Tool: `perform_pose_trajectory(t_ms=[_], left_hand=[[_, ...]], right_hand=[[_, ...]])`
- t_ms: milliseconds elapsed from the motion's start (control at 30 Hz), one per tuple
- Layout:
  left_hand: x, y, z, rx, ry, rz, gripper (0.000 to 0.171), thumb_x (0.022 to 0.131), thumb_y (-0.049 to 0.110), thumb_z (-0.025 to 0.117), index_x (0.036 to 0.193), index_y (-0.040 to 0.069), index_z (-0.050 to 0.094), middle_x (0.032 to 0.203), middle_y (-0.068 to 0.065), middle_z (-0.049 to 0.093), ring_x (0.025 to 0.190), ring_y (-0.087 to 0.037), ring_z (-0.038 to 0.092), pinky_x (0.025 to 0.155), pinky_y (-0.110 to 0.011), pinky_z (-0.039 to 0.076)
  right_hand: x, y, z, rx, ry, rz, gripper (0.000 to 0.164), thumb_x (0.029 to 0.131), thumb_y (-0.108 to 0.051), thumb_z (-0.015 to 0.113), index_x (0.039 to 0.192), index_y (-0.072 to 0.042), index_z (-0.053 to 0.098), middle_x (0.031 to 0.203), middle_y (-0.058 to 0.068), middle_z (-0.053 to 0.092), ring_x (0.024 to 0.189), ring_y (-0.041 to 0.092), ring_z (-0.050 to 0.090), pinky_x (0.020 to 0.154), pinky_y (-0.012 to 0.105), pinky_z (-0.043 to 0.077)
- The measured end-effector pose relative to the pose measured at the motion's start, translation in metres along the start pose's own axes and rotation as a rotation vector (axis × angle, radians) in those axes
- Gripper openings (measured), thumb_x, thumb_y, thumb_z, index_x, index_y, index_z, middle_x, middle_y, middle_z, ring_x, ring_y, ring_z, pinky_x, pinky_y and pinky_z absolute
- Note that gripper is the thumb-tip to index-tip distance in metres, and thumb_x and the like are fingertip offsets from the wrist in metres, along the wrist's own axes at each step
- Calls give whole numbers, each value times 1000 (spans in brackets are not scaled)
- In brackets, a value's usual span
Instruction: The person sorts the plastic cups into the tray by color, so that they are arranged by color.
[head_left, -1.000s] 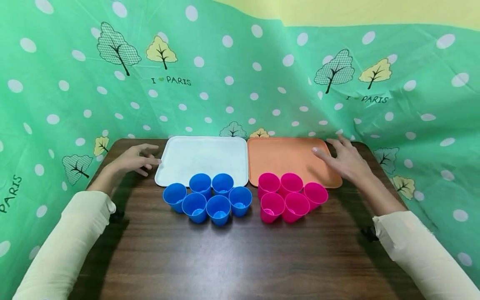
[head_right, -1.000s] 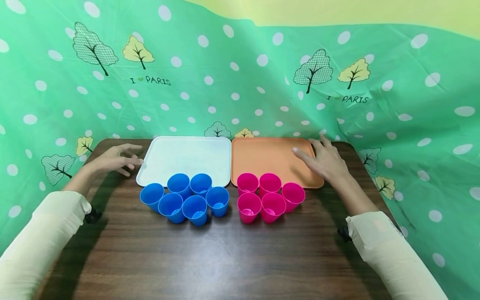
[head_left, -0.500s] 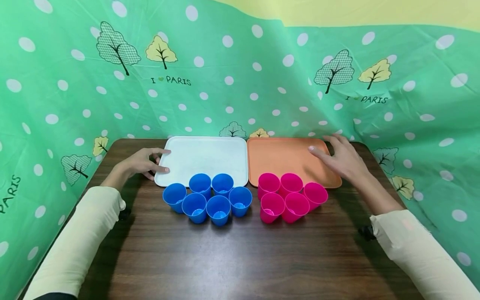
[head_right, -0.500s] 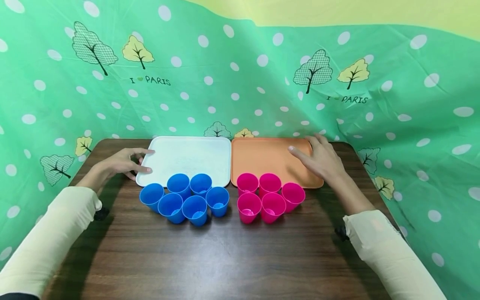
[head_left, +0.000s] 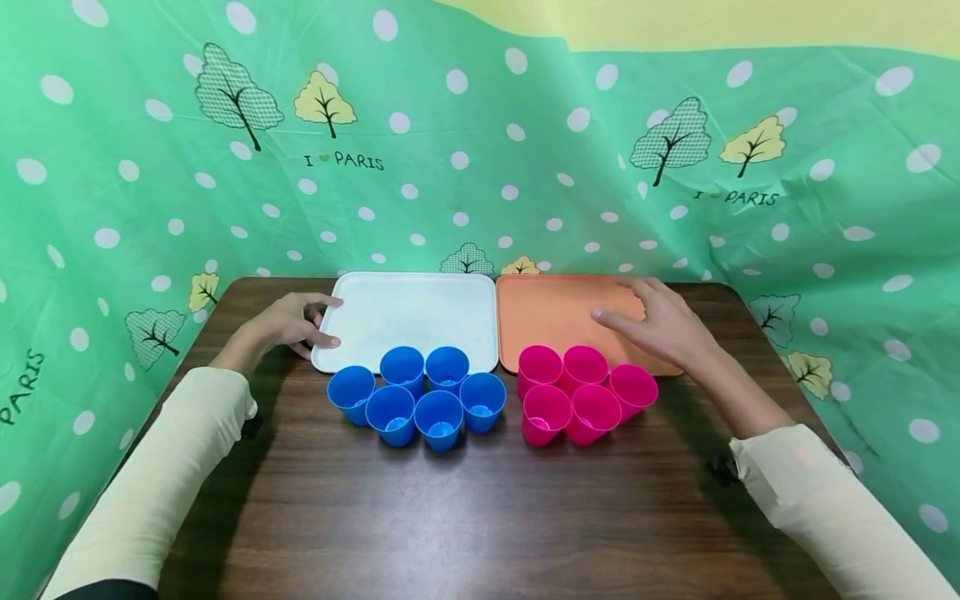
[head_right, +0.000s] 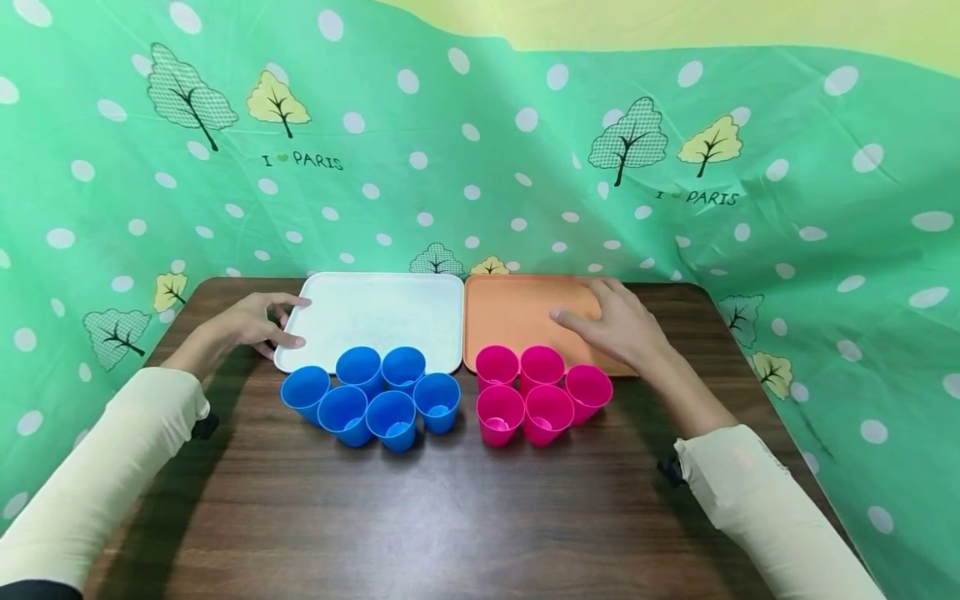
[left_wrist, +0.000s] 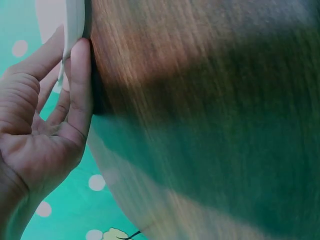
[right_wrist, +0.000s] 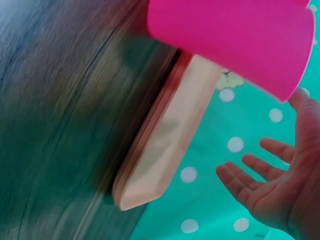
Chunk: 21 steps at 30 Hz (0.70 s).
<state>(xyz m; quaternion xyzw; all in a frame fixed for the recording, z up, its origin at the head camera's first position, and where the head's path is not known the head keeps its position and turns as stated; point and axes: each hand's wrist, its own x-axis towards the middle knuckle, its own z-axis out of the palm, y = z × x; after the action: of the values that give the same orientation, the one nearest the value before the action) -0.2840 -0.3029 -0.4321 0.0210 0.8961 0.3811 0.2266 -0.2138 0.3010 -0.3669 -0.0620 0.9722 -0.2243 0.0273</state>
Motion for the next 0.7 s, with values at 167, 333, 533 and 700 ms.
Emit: perform_pose_trajectory(t_ms=[167, 333, 533, 700], left_hand=[[1, 3, 1, 5, 13, -7, 92, 91, 13, 97, 171, 13, 49, 119, -20, 53, 82, -25, 70, 70, -42, 72], [3, 3, 2, 6, 9, -25, 93, 91, 12, 97, 170, 11, 49, 119, -21, 52, 83, -25, 70, 70, -43, 72], [6, 6, 2, 14, 12, -31, 91, 92, 9, 95, 170, 10, 49, 121, -24, 51, 83, -25, 69, 69, -43, 72], [6, 6, 2, 20, 6, -28, 91, 93, 10, 95, 171, 9, 48, 121, -24, 51, 83, -24, 69, 69, -42, 72]], right_hand=[[-5, -12, 3, 14, -11, -63, 95, 101, -76, 69, 170, -14, 48, 176, 21, 43, 153, 50, 49, 119, 79, 48], [-9, -22, 6, 6, -12, -121, 90, 102, -69, 73, 168, -11, 52, 167, 19, 54, 143, 47, 57, 112, 74, 55], [-14, -34, 8, 17, -25, -179, 84, 101, -62, 77, 164, -10, 56, 162, 18, 59, 140, 46, 60, 108, 70, 59], [-16, -47, 11, 5, -15, -225, 80, 100, -59, 81, 160, -9, 60, 156, 18, 66, 138, 45, 64, 105, 66, 62]])
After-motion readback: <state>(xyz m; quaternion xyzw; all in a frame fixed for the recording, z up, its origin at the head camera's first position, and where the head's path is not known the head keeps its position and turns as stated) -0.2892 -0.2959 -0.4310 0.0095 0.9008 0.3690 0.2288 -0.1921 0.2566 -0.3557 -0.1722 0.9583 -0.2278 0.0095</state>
